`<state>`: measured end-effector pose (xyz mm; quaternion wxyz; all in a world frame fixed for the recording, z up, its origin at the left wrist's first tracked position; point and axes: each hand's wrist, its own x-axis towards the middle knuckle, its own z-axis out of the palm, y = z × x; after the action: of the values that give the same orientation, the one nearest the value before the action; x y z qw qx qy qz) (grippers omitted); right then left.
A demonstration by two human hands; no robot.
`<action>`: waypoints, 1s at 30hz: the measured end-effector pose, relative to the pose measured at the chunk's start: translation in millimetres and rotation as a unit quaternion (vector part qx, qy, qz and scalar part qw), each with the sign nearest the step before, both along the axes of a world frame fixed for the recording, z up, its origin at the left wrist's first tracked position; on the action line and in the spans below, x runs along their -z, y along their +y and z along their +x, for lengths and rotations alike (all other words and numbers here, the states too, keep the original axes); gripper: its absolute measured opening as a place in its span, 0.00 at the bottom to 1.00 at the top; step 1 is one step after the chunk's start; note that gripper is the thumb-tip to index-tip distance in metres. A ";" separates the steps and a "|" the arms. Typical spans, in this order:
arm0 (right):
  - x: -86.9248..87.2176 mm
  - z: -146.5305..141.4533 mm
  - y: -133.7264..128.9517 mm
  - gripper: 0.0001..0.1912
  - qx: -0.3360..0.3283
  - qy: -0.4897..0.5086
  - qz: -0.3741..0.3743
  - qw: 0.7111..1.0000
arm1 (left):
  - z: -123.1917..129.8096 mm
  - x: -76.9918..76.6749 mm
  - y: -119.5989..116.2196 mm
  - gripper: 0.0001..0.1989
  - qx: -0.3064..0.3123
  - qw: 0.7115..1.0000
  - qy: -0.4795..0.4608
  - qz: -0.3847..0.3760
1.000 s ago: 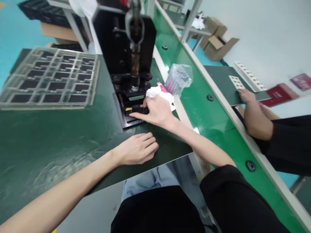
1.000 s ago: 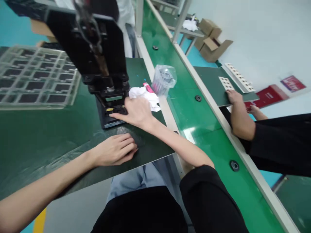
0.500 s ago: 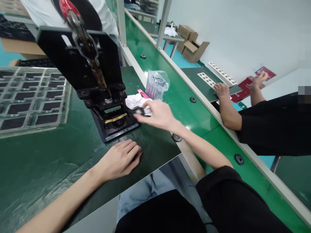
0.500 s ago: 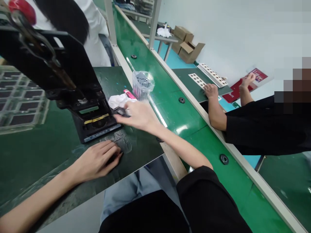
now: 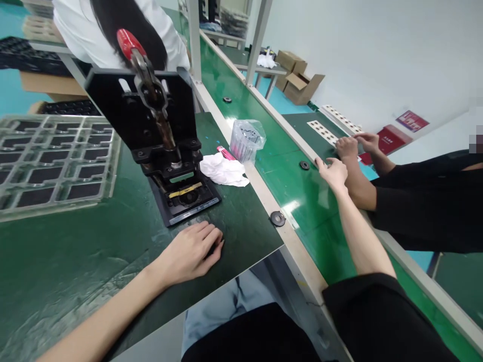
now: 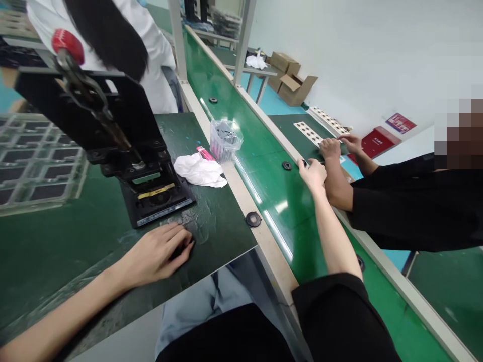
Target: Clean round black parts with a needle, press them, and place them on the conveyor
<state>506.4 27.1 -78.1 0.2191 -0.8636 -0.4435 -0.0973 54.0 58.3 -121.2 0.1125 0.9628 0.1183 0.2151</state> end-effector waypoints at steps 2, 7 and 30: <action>9.7 -26.4 -21.6 0.28 -0.019 0.013 -0.019 1.000 | -0.3 0.8 -1.5 0.09 -0.002 1.000 0.005 0.002; 25.1 -108.0 -83.9 0.27 -0.299 0.000 -0.078 0.951 | 0.3 0.5 -2.7 0.09 0.001 1.000 0.009 0.011; 19.3 -191.3 -41.6 0.23 -0.567 0.046 -0.005 0.822 | 3.1 2.7 0.2 0.17 -0.072 0.980 -0.108 -0.153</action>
<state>315.1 -14.5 -97.5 0.2517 -0.4644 -0.8447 0.0864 57.0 58.5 -123.9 0.2547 0.8944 0.2056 0.3048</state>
